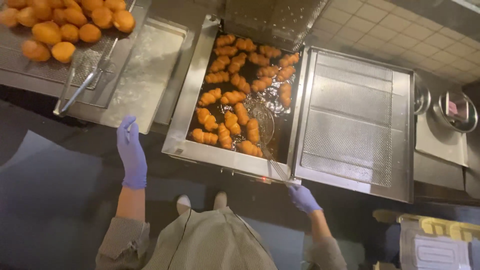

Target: Fry donuts in a deep fryer and transfer them to a cooling rack.

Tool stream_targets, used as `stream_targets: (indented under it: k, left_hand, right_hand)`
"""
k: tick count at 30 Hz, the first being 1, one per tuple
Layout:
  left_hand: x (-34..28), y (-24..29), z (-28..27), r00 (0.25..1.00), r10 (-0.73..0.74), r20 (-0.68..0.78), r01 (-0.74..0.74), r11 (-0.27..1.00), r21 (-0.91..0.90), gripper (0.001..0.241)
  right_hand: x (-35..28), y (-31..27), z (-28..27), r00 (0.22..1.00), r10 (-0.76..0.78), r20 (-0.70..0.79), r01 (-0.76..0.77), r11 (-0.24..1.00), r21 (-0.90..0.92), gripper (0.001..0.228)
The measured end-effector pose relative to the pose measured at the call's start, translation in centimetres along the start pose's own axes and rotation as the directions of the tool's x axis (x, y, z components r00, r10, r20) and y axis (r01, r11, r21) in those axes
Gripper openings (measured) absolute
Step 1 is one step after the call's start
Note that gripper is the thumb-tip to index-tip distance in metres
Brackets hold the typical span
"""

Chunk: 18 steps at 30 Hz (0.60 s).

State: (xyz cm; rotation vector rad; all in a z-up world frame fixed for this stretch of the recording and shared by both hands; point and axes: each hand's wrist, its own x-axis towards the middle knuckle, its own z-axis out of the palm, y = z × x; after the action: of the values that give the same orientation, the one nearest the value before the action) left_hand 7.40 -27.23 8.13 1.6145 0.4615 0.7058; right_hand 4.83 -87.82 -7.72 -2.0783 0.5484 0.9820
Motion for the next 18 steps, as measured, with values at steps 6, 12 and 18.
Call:
stream_targets:
  k: [6,12,18]
  left_hand:
    - [-0.8,0.1,-4.5,0.996,-0.075,-0.051,0.074,0.997,-0.013,0.028]
    - [-1.3,-0.9,-7.8,0.996,-0.057,-0.074,0.051,0.996,-0.073,0.031]
    - [-1.5,-0.7,-9.4,0.99,-0.081,-0.115,0.077,0.997,-0.031,0.033]
  right_hand:
    - [0.0,2.1,-7.5,0.981,-0.169,-0.093,0.142,0.959,-0.245,0.04]
    - [-2.3,-1.3,-7.4,0.992,0.107,0.066,-0.095,0.983,-0.154,0.033]
    - [-5.0,-9.4,-0.4,0.988,0.046,0.149,-0.013,0.975,-0.22,0.036]
